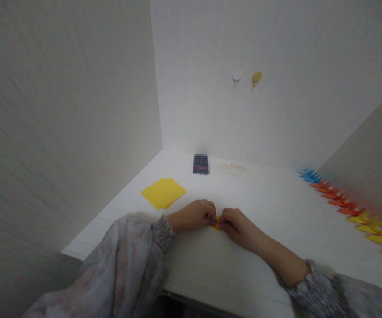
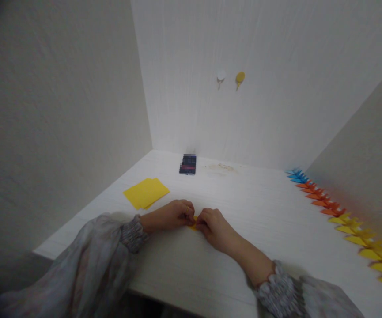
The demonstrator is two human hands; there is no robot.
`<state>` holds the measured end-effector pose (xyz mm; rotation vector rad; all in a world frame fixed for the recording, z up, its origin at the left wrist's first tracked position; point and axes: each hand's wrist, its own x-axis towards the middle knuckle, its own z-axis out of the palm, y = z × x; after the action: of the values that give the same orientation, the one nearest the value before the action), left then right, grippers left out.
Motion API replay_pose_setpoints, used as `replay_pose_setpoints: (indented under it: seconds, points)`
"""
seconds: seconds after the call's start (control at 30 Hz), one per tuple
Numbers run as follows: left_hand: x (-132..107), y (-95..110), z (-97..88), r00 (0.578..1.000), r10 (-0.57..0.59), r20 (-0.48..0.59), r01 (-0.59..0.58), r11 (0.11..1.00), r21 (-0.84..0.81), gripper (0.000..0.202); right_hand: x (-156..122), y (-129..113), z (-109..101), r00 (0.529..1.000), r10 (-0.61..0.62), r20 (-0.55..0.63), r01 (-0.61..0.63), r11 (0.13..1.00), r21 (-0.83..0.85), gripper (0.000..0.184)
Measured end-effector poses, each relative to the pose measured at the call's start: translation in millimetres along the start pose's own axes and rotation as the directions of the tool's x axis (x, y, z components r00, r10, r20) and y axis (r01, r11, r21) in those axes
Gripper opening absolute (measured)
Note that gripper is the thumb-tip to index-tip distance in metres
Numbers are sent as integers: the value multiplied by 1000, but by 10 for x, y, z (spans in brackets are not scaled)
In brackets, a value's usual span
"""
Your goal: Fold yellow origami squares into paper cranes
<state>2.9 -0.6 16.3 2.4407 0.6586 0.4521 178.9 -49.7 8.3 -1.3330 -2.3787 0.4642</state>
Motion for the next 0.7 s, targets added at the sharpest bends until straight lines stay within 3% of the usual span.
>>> replay_pose_setpoints:
  seconds: [0.23,0.43,0.7]
  points:
    - [-21,32,-7,998,59,14,-60,996,61,13,2,1,48,994,109,-9,-109,986,-130,14]
    - [-32,-5,22,999,-26,-20,25,998,-50,12,17,-6,74,983,181,-22,-182,976,-116,11]
    - [-16,-99,44,991,-130,20,131,970,-204,11,34,-29,94,970,241,-41,-244,967,-78,5]
